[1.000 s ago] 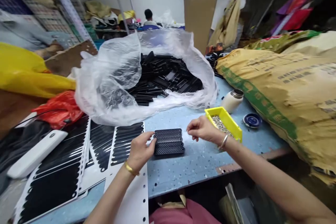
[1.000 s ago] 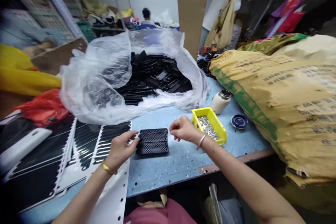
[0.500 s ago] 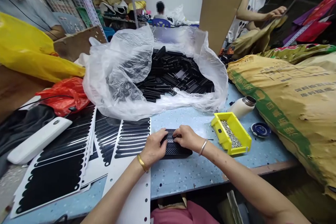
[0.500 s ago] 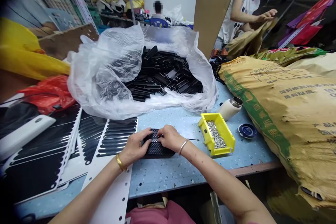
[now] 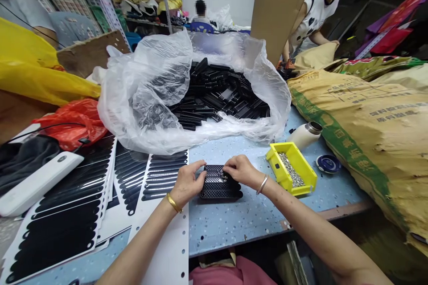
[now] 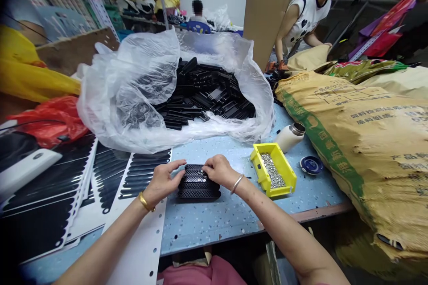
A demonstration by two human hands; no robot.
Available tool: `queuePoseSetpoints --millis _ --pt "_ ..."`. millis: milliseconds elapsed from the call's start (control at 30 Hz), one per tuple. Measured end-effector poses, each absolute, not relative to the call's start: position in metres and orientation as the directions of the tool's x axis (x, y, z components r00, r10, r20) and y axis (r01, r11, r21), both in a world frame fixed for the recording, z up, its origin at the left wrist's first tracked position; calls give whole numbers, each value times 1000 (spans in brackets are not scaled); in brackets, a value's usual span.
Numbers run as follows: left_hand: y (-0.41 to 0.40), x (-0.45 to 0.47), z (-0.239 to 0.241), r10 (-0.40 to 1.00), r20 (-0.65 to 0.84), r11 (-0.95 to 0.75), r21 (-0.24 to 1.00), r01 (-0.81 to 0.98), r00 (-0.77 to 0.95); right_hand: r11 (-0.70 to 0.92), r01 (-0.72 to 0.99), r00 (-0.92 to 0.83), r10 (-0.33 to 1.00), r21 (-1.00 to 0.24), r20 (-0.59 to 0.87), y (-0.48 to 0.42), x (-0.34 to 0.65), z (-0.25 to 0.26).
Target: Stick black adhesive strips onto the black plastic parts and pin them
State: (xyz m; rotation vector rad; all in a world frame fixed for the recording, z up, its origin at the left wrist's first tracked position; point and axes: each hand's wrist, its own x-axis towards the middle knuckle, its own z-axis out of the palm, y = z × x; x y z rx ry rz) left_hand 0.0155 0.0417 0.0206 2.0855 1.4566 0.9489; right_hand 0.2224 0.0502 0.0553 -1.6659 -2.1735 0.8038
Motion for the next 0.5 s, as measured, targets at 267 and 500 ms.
queuePoseSetpoints --millis 267,500 --pt "57 35 24 880 286 -474 544 692 378 -59 755 -13 994 -653 -105 53 243 42" --pt "62 40 23 927 219 -373 598 709 303 8 825 -145 969 -565 -198 68 213 41"
